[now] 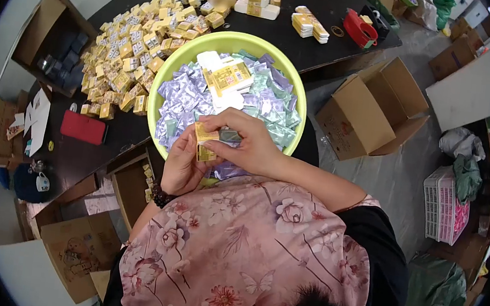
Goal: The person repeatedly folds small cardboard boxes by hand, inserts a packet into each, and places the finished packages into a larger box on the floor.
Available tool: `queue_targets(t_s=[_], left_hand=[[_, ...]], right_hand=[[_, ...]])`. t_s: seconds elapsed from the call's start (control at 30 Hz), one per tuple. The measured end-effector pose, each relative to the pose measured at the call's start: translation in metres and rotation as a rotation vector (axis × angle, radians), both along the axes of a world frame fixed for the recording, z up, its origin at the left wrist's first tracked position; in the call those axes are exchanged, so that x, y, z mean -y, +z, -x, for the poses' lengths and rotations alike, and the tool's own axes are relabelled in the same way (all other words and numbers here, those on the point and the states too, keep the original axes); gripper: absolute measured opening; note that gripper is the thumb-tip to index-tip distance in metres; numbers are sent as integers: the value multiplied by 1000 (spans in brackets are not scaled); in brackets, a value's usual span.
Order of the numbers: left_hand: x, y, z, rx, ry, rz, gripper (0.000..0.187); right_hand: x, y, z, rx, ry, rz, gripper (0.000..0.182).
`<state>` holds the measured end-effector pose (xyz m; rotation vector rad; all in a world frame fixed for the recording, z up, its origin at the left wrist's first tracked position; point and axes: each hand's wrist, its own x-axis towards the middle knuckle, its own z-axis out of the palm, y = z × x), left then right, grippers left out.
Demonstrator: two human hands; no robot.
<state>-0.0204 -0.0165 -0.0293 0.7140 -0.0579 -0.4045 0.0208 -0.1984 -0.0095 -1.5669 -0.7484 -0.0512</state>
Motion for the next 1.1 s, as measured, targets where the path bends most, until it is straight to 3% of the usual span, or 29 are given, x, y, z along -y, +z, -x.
queue_targets(t_s=[0.1,0.13,0.17,0.2,0.27,0.33,0.4,0.47,0.53,0.6,0.63,0.67,0.7,0.77,0.8,0.83,0.9,0.93,1.0,1.03,1.1], left_hand=[[7,6,0,45,59,-52,47],[4,0,0,204,94,-240,50],[-2,-5,0,110,16,-43,51],[14,11,6,10,177,-140,56],[27,12,6,133,244,-31,60],[-30,-53,-19,62,193,-93,58],[-24,-40,-18,77,166,-96,59],[-5,-21,-12,151,286,-119,58],[-14,-31,-19,141,267,-78,58],[-35,-40,-20,57,256,48,60],[-44,-33,-11,83,320,-88,58],[-55,-9,0,188,258,-284,56],[-68,17,11,270,198,-497,54],[-99,38,30,134,361,-694,47],[-131,35,39,74,315,-898,41],[-165,19,48,49,266,-1218,46],[-218,-14,73,130,17,-2037,57],[-238,-47,91,-67,29,-2358,64],[-220,-43,87,4,199,-2392,63],[-214,-41,76,233,289,-2320,53],[-148,-6,46,344,600,-1765,35]], right_hand=[[2,6,0,-122,48,-115,15],[4,6,-1,-79,67,-137,14],[3,-2,-3,-13,76,-162,12],[3,0,-1,6,57,-118,10],[1,-10,-2,113,48,-109,16],[-5,-13,4,193,6,-145,20],[-21,-24,6,230,-67,-148,20],[-30,-28,6,256,-91,-177,20],[-31,-25,-1,278,-102,-208,21],[-30,-21,-6,378,31,-153,22],[-22,-6,-4,371,-1,-55,28],[-27,-27,-21,391,-144,-39,31],[-28,-37,-34,368,-399,86,37],[-10,-31,-75,294,-691,343,56],[-3,-38,-95,196,-688,485,62],[1,-29,-98,169,-721,678,66],[2,-38,-110,93,-661,792,70],[1,-42,-113,61,-642,784,70],[0,-43,-120,-12,-615,710,63],[1,-45,-123,-17,-624,630,58],[2,-44,-120,15,-660,499,43]])
